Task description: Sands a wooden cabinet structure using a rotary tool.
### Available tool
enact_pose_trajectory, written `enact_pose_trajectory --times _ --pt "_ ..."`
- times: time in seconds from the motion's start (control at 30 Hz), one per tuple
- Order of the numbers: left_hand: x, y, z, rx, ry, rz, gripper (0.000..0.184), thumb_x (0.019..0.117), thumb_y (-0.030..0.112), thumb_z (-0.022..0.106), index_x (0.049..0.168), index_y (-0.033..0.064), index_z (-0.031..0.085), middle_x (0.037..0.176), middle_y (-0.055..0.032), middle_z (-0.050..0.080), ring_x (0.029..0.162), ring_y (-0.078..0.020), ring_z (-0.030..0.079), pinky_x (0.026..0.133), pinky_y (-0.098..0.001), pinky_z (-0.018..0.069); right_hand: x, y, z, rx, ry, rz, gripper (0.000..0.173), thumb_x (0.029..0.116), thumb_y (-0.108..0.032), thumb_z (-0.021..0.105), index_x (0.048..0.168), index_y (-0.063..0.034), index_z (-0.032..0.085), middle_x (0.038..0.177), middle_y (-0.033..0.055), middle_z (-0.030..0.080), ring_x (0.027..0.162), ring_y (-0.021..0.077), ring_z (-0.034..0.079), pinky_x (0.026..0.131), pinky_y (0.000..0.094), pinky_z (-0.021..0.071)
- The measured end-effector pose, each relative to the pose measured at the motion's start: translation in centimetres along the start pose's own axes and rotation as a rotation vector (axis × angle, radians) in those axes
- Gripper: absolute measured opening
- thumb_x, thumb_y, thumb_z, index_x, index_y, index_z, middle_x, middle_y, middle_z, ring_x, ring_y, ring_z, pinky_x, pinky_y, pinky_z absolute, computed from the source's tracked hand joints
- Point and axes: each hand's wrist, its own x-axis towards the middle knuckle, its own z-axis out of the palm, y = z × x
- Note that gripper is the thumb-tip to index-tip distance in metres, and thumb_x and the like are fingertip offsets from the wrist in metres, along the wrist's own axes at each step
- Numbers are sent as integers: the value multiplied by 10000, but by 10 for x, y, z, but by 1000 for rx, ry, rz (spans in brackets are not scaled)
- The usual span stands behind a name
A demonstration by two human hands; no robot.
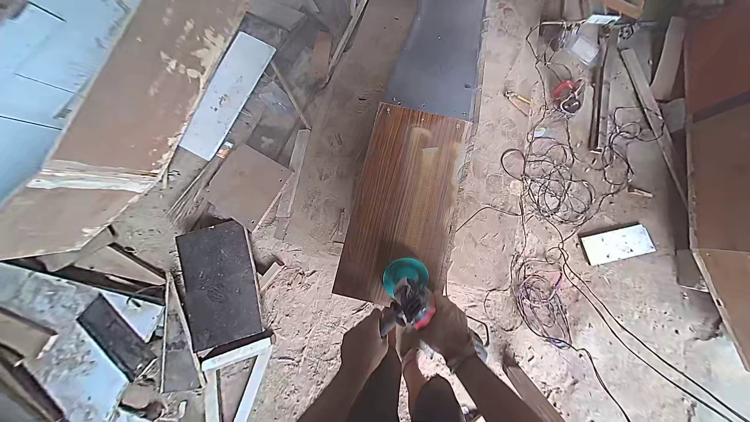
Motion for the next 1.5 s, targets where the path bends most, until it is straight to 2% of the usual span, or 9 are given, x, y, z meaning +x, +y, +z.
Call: enact_pose_trajectory --times 0.13,0.37,0.6,0.73,0.83,0.97,1.13,1.27,1.5 --pt "20 22 -35 20 -1 28 390 948 376 625 1253 133 639 1110 -126 740 1019 -330 731 817 -551 588 16 -1 -29 30 45 23 760 790 -547 751 1378 -92 590 1215 156 715 1086 328 719 897 559 588" --pt "107 109 -195 -19 120 160 503 940 269 654 1403 104 548 1244 -177 687 1132 -372 686 882 -591 565 103 -39 -198 -22 240 39 680 808 -486 735 1352 -100 602 1145 180 735 1085 380 714 884 628 558" --pt "162 153 -284 11 275 242 279 878 238 705 1121 112 651 1004 -158 719 938 -371 715 708 -607 555 166 -50 -276 80 438 64 600 665 -398 873 1145 -89 689 1026 200 738 973 408 724 777 672 559" --pt "143 141 -262 -3 208 260 332 924 259 672 1199 75 646 1111 -182 708 1047 -382 698 814 -622 553 143 -45 -255 58 382 39 603 721 -415 875 1169 -58 685 1055 225 733 1007 432 715 815 690 551" --pt "100 107 -198 -28 102 217 439 944 271 643 1329 62 605 1233 -195 686 1143 -384 675 908 -625 543 96 -32 -198 -8 229 20 689 799 -479 782 1344 -89 624 1158 207 728 1097 409 701 901 660 542" --pt "49 51 -88 -6 43 108 448 932 356 659 1305 111 615 1145 -170 716 1052 -372 709 837 -599 572 41 -10 -89 15 101 25 795 802 -533 747 1450 -121 538 1164 170 736 1058 367 727 870 614 582" --pt "1 8 -2 45 -31 13 366 925 382 629 1206 149 643 1063 -105 757 991 -313 744 788 -536 590 -4 12 4 46 20 14 722 775 -546 745 1318 -88 614 1161 135 729 1054 310 729 875 545 597" --pt "16 30 -25 60 -19 57 383 931 385 635 1231 147 628 1080 -115 743 1004 -315 736 799 -539 587 6 14 -26 39 19 65 694 785 -526 750 1317 -101 614 1201 134 719 1085 315 719 896 554 588" --pt "95 132 -186 30 87 235 425 941 299 647 1317 106 603 1229 -162 691 1128 -366 683 882 -588 561 87 -4 -192 -4 270 91 694 795 -505 753 1313 -63 619 1171 194 722 1098 384 707 894 621 565"
